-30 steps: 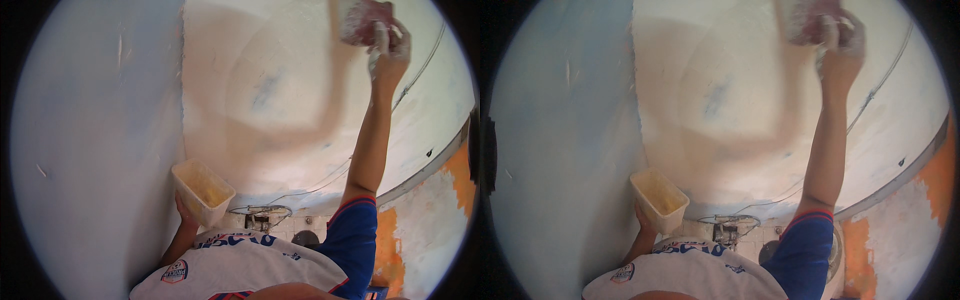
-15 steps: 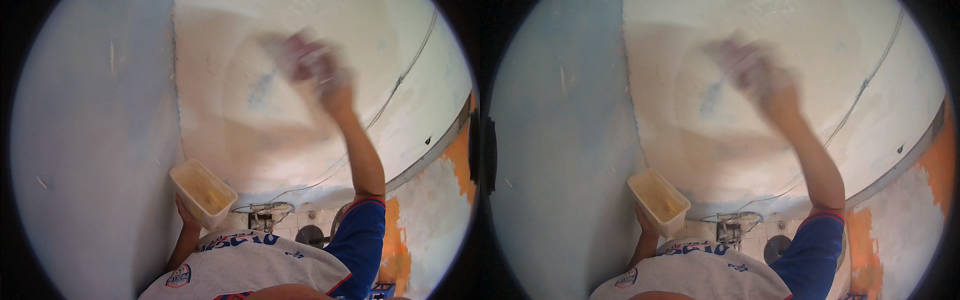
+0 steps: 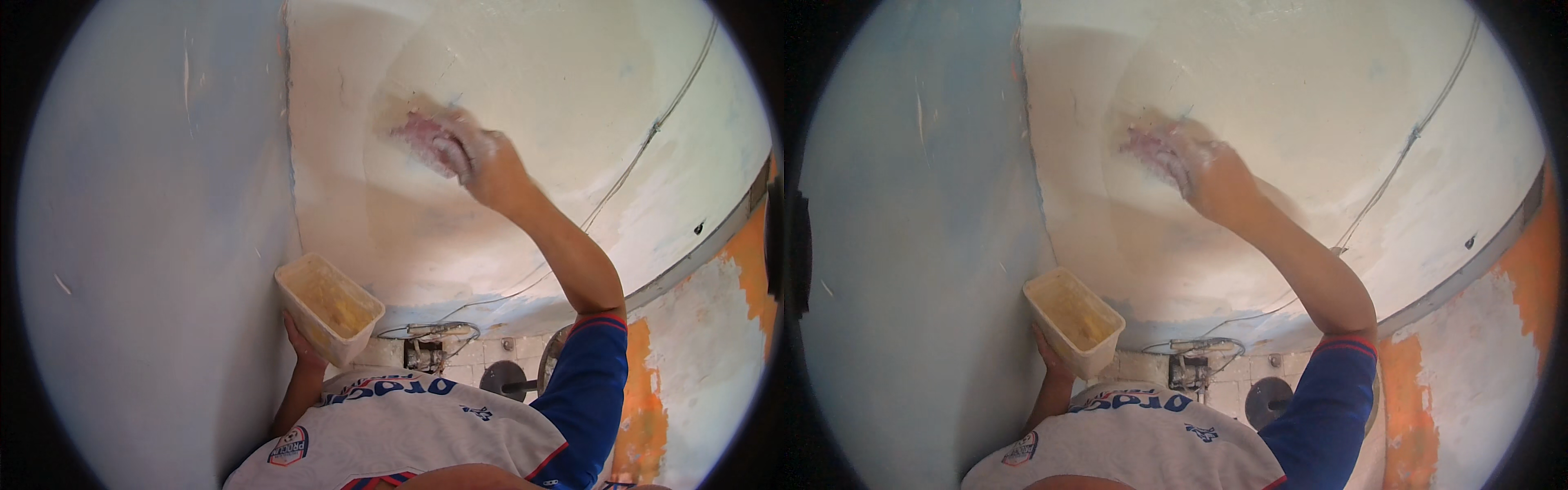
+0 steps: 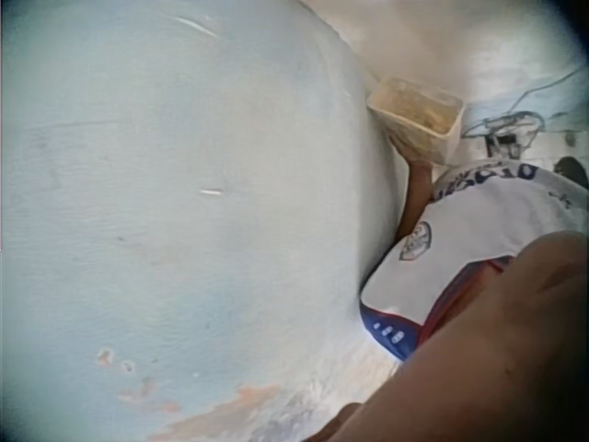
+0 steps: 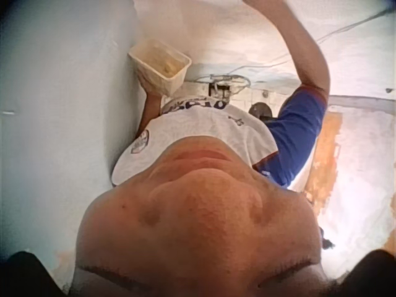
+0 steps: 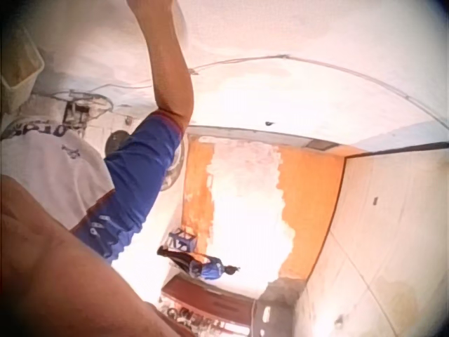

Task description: The person applies plaster to a wall and ceiling corner using a putty knife and taking fresh plaster from a container.

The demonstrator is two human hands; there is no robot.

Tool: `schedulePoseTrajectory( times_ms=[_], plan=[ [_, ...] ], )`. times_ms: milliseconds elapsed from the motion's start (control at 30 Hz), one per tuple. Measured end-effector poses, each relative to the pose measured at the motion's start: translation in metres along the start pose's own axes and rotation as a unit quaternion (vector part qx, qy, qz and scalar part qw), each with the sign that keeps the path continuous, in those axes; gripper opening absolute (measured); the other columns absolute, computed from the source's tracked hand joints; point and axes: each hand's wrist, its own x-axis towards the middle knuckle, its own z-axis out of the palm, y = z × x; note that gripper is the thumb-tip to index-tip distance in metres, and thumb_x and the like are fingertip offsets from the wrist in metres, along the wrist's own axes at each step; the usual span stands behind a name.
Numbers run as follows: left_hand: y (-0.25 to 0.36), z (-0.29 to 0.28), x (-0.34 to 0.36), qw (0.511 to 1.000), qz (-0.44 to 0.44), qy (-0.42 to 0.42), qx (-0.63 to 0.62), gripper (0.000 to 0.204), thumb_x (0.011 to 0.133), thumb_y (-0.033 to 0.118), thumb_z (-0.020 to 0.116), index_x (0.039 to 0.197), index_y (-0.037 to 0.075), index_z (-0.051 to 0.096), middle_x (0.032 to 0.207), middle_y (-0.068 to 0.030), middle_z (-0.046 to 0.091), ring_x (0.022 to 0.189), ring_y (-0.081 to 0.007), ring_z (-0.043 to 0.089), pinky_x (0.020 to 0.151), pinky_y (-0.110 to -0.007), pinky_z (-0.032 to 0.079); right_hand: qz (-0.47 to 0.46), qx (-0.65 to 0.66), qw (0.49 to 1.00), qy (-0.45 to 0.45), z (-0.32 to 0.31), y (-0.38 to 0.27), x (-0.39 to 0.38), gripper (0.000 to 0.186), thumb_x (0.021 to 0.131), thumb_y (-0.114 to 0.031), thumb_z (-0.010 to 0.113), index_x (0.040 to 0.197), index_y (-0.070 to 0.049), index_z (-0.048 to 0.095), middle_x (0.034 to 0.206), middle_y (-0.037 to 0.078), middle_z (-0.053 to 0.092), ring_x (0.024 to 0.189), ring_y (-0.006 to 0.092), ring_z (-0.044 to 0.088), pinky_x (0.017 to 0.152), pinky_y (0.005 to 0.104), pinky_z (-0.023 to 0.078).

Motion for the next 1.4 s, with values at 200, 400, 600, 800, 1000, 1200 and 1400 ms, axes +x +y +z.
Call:
schedulePoseTrajectory(
  times_ms=[200, 400, 600, 800, 1000, 1200, 1400],
  plan=[
    [0.003, -0.001, -0.004, 0.999, 0.017, 0.001, 0.030, 0.084, 0.101, 0.074, 0.031, 0.163, 0.017, 0.030, 0.162, -0.0109, 0.041, 0.146, -0.0352, 0.044, 0.120, -0.052, 0.038, 0.225, 0.005, 0.943, 0.246, -0.080, 0.053, 0.039, 0.029, 0.100, -0.015, 0.067, 0.128, -0.009, 0.063, 0.103, 0.016, 0.077, 0.080, 0.0330, 0.075, 0.069, 0.0365, 0.060],
    [-0.003, 0.000, 0.002, 1.000, 0.009, 0.012, 0.015, 0.082, 0.102, 0.072, 0.031, 0.163, 0.017, 0.031, 0.161, -0.0111, 0.042, 0.145, -0.0352, 0.045, 0.119, -0.052, 0.040, -0.011, -0.015, 0.997, 0.080, -0.015, 0.020, 0.006, 0.031, 0.098, -0.010, 0.067, 0.128, -0.006, 0.063, 0.094, 0.022, 0.072, 0.079, 0.0427, 0.071, 0.073, 0.0444, 0.057],
    [0.001, -0.014, 0.003, 0.999, 0.016, 0.028, 0.019, 0.079, 0.104, 0.070, 0.031, 0.162, 0.016, 0.032, 0.160, -0.0114, 0.043, 0.144, -0.0350, 0.046, 0.118, -0.051, 0.041, 0.169, 0.038, 0.935, 0.308, -0.082, 0.064, 0.036, 0.025, 0.102, -0.018, 0.065, 0.124, -0.005, 0.064, 0.083, 0.012, 0.075, 0.060, 0.0183, 0.067, 0.056, 0.0328, 0.052],
    [-0.004, 0.007, 0.004, 1.000, 0.014, 0.006, 0.014, 0.079, 0.104, 0.070, 0.031, 0.162, 0.016, 0.033, 0.160, -0.0117, 0.044, 0.145, -0.0348, 0.046, 0.118, -0.051, 0.041, 0.011, -0.119, 0.992, 0.043, -0.002, 0.030, -0.015, 0.035, 0.095, -0.009, 0.069, 0.130, -0.008, 0.063, 0.111, 0.014, 0.076, 0.090, 0.0353, 0.075, 0.079, 0.0429, 0.060],
    [-0.002, 0.000, 0.000, 0.998, 0.013, 0.044, 0.038, 0.088, 0.099, 0.077, 0.033, 0.163, 0.016, 0.031, 0.160, -0.0123, 0.043, 0.144, -0.0356, 0.047, 0.117, -0.054, 0.041, 0.173, 0.040, 0.928, 0.326, -0.069, 0.063, 0.025, 0.025, 0.104, -0.020, 0.065, 0.123, -0.004, 0.065, 0.093, 0.013, 0.078, 0.073, 0.0159, 0.074, 0.061, 0.0303, 0.056],
    [-0.009, -0.011, 0.003, 1.000, 0.004, 0.006, 0.008, 0.080, 0.103, 0.071, 0.033, 0.163, 0.018, 0.032, 0.163, -0.0099, 0.040, 0.146, -0.0341, 0.043, 0.120, -0.052, 0.038, -0.008, -0.124, 0.991, 0.042, 0.018, 0.044, -0.037, 0.042, 0.091, -0.011, 0.073, 0.131, -0.008, 0.062, 0.114, 0.019, 0.074, 0.095, 0.0345, 0.074, 0.072, 0.0434, 0.059],
    [-0.001, -0.009, -0.005, 0.998, 0.019, 0.052, 0.038, 0.082, 0.101, 0.073, 0.035, 0.163, 0.019, 0.031, 0.163, -0.0092, 0.041, 0.146, -0.0348, 0.043, 0.120, -0.053, 0.038, 0.197, -0.032, 0.937, 0.285, -0.058, 0.047, 0.018, 0.023, 0.102, -0.008, 0.064, 0.125, -0.004, 0.063, 0.102, 0.015, 0.075, 0.080, 0.0205, 0.073, 0.066, 0.0336, 0.056]
  ],
)
